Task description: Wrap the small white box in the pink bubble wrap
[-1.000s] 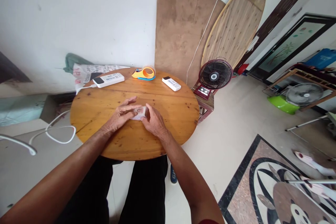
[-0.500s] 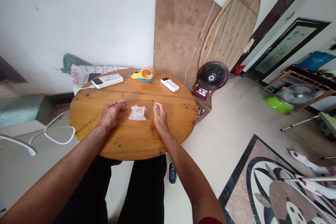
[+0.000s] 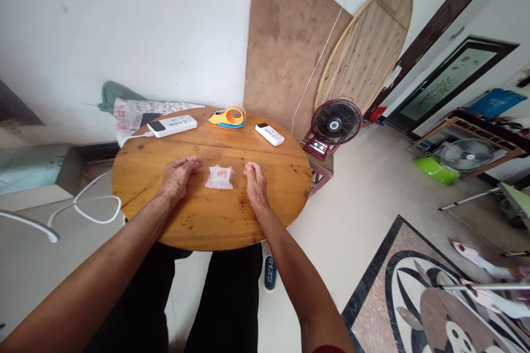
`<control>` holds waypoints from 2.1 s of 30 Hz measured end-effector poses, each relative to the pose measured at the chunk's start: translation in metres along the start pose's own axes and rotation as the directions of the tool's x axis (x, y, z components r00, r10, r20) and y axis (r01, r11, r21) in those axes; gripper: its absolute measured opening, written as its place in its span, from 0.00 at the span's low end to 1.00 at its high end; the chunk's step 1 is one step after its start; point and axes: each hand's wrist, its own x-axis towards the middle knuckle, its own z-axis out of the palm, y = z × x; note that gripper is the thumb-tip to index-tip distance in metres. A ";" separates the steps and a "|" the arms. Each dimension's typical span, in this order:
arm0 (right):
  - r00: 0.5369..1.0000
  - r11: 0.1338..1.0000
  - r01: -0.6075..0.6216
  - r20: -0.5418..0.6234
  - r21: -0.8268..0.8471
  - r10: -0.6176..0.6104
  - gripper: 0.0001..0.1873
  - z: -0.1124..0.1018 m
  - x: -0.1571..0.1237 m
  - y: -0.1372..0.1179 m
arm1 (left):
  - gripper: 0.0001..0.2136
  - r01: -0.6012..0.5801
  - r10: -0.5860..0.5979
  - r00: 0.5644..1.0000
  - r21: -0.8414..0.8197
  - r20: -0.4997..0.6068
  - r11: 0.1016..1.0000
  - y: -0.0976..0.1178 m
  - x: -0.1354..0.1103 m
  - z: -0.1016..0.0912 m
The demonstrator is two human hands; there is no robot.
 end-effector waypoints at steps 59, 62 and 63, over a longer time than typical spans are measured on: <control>0.981 0.975 0.192 0.044 -0.109 -0.188 0.12 -0.004 -0.007 -0.017 | 0.23 -0.014 -0.033 0.967 0.184 0.254 0.983 0.009 -0.020 0.005; 0.983 0.982 0.179 0.062 -0.064 -0.175 0.11 -0.010 -0.003 -0.035 | 0.23 -0.012 -0.035 0.966 0.181 0.256 0.983 0.006 -0.018 0.005; 0.979 0.982 0.183 0.096 -0.053 -0.178 0.10 -0.011 0.000 -0.043 | 0.23 -0.016 -0.032 0.967 0.186 0.252 0.982 0.005 -0.017 0.005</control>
